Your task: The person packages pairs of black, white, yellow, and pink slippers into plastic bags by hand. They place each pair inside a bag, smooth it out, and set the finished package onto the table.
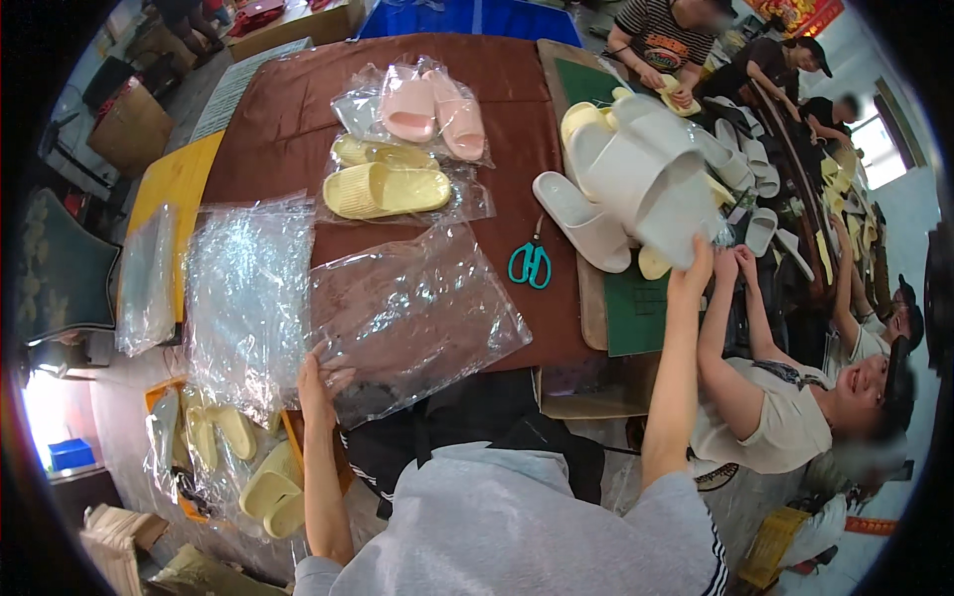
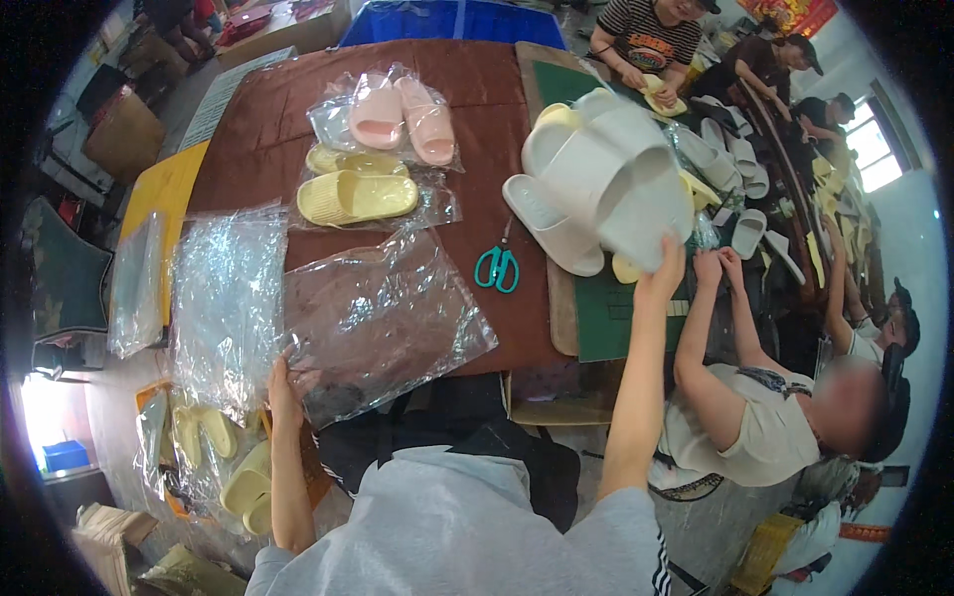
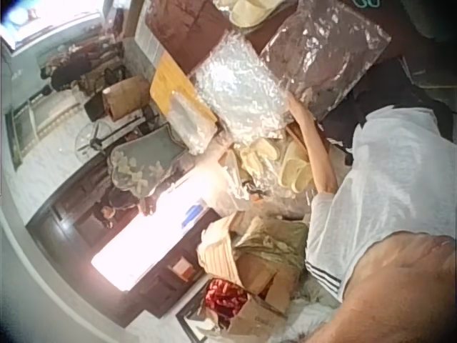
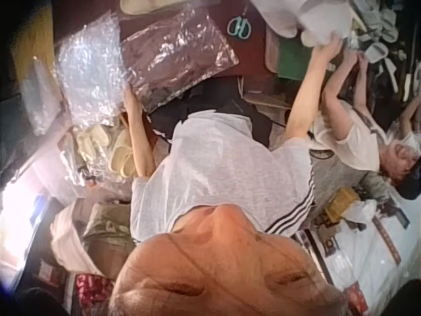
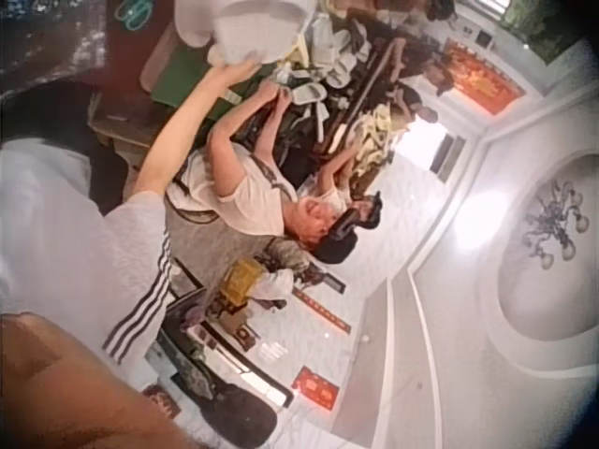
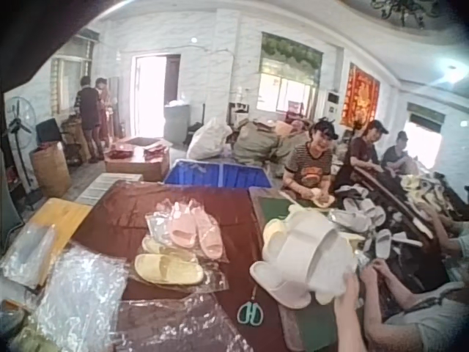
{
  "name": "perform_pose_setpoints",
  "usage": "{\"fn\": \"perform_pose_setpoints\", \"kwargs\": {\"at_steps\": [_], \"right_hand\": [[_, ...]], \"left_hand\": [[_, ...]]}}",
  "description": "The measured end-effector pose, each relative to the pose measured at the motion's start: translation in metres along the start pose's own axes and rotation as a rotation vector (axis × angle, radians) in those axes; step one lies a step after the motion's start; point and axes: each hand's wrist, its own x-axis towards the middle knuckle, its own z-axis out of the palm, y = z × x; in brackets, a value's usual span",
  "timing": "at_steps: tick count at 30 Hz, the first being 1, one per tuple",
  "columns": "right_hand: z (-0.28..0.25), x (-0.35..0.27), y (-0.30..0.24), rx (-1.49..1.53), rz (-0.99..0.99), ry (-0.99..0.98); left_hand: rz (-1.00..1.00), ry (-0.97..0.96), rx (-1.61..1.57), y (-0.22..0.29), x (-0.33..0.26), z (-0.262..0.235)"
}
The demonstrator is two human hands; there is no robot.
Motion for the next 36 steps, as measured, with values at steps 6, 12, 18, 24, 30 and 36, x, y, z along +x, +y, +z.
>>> {"fn": "perform_pose_setpoints", "kwargs": {"at_steps": [6,12,18,24,30,36], "right_hand": [[-0.004,0.135,0.024,-0.239,0.1,-0.092],[0.044,-0.011,0.068,-0.507,-0.08,-0.298],[0.13,-0.164,0.121,-0.581,0.219,-0.748],[0.205,-0.145,0.142,-0.486,0.378,-1.028],[0.217,-0.167,0.095,-0.565,0.373,-1.361],[0.305,-0.177,0.058,-0.563,-0.213,-1.201]], "left_hand": [[0.031,-0.105,-0.131,-0.007,0.006,0.037],[0.015,-0.03,-0.162,0.005,-0.031,0.039],[0.064,-0.159,-0.11,0.002,-0.034,0.03],[0.065,-0.309,0.121,0.008,-0.029,0.02],[0.203,-0.04,-0.035,0.034,-0.012,0.007],[0.253,-0.127,-0.174,0.062,-0.029,-0.01]]}}
